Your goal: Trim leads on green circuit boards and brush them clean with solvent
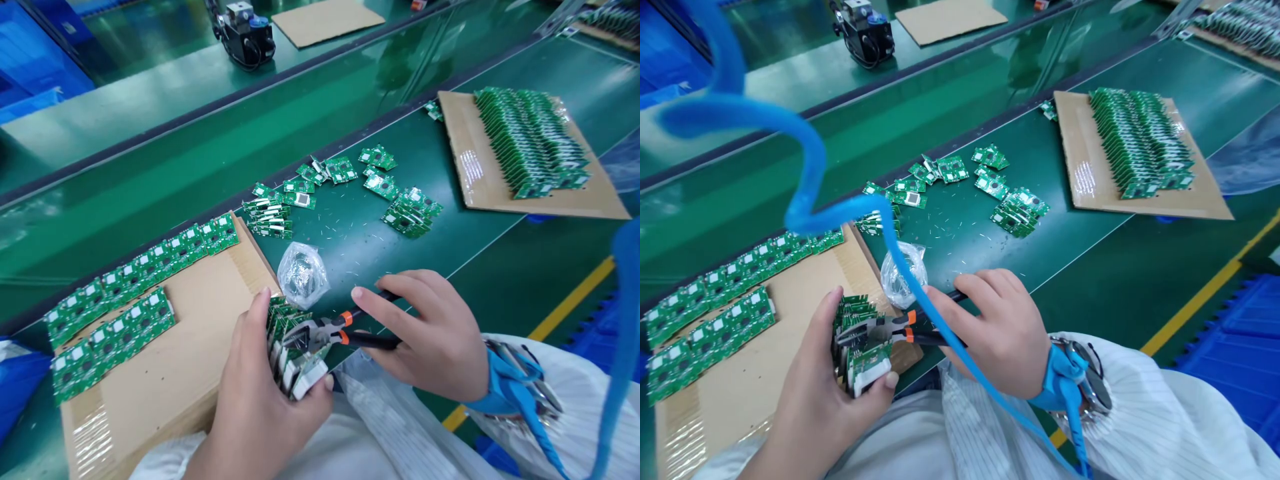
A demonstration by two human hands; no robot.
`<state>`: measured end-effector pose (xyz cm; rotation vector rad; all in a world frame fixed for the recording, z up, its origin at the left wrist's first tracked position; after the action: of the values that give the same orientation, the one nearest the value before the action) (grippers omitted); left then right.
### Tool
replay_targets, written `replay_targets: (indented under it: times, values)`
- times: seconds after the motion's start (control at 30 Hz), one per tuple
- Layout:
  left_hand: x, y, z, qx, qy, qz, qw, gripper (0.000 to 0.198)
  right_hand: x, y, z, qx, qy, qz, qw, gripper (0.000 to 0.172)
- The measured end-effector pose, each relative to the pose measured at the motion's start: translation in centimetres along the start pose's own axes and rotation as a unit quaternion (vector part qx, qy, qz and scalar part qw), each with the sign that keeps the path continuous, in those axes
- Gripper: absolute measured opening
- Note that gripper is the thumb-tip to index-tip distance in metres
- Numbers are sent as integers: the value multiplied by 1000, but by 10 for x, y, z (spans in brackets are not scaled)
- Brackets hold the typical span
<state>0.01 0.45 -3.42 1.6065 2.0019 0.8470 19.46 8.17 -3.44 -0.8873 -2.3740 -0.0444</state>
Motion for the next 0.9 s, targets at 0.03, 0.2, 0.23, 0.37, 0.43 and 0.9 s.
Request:
replay_targets:
  times: [0.03,0.2,0.23,0.37,0.43,0.9]
  values:
    - [0,0,0,3,1,1,1000,87,0,0,0,3,0,1,1000,37]
    - [2,0,0,19,0,-3,1000,86,1,2,2,19,3,1,1000,35]
    - [2,0,0,21,0,-5,1000,86,1,2,2,20,0,-1,1000,35]
    - [7,2,0,8,-9,-44,999,85,2,0,2,21,-24,5,999,33]
    - [12,3,1,-30,-50,-97,994,85,4,-1,1,27,-40,18,999,31]
    - [9,-12,5,-207,-136,-135,959,85,-4,13,-10,-68,-20,28,997,41]
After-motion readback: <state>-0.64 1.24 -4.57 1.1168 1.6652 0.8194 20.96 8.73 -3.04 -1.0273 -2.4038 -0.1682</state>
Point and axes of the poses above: each hand's wrist, its own x-axis towards the middle knuckle, its own z-axis out of the palm, y = z × x, the point moved 2 cm from there along x, towards the middle knuckle, and after that the axes turned 5 degrees about y, right-handed, at the moved point
